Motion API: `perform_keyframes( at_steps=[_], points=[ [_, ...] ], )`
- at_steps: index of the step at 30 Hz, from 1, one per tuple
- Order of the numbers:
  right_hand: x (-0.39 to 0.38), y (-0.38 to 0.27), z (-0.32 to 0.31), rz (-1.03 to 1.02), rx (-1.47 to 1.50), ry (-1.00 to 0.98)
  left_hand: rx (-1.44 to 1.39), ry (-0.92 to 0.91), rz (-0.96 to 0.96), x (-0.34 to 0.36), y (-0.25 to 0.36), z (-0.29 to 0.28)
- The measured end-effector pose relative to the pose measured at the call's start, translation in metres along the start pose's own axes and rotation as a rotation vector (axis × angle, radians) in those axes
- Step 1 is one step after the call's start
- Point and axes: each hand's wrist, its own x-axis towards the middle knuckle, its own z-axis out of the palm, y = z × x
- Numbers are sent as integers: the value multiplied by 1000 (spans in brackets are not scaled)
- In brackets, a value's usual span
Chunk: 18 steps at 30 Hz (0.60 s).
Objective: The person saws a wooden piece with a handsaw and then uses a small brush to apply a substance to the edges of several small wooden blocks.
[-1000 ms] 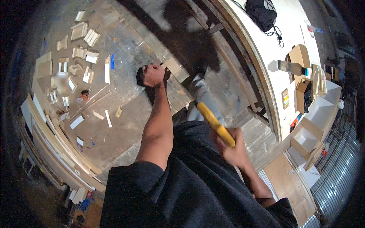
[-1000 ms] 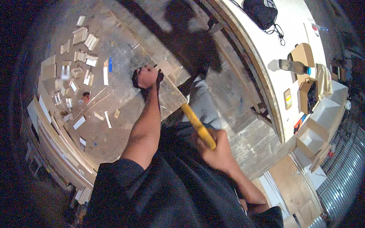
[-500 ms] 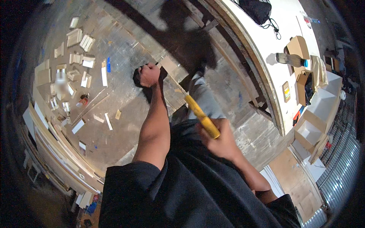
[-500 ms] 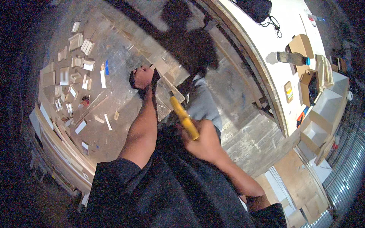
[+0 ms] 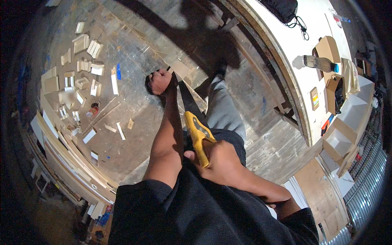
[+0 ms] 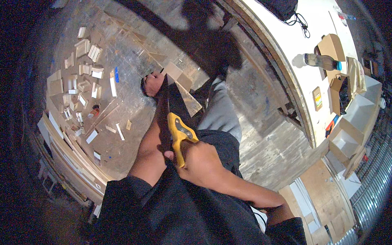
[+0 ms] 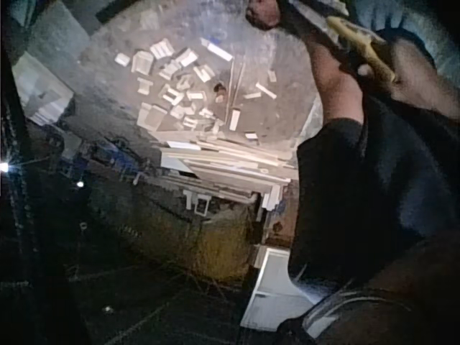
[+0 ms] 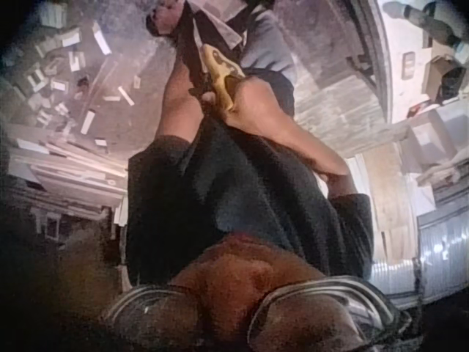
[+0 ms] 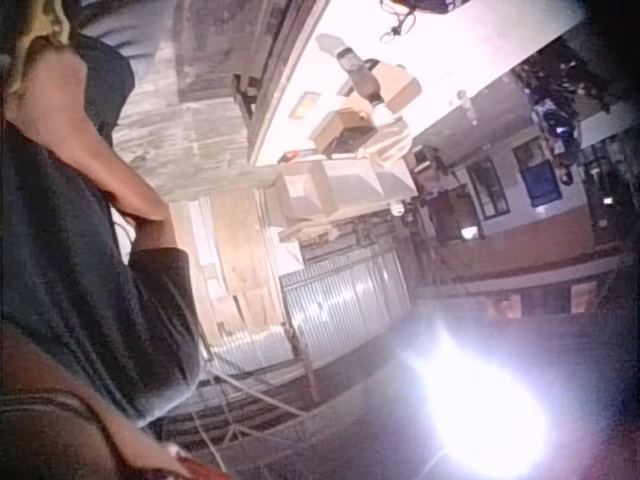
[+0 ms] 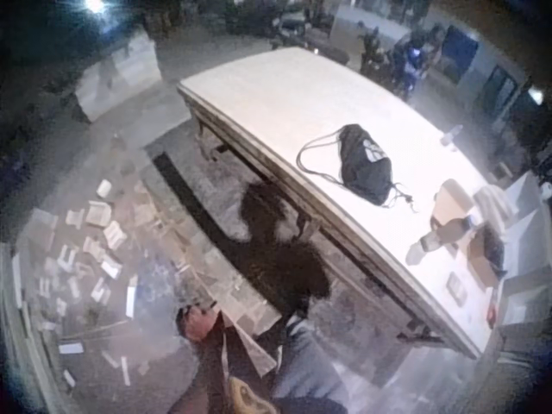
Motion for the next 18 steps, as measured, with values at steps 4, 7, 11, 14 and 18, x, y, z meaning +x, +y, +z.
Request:
perform_keyframes(
  at_steps=[4, 7, 11, 14, 18],
  points=[
    [9, -22, -3, -43, -24, -93, 28, 48, 95, 5, -11, 8],
    [13, -22, 5, -73, 12, -99, 38, 43, 32, 1, -7, 12],
    [13, -15, -32, 123, 27, -123, -31, 12, 54, -3, 2, 12],
    [14, -11, -60, 187, 179, -1, -47, 24, 28, 8, -3, 2],
    [10, -17, -51, 221, 185, 48, -43, 1, 35, 8, -8, 5]
  ],
)
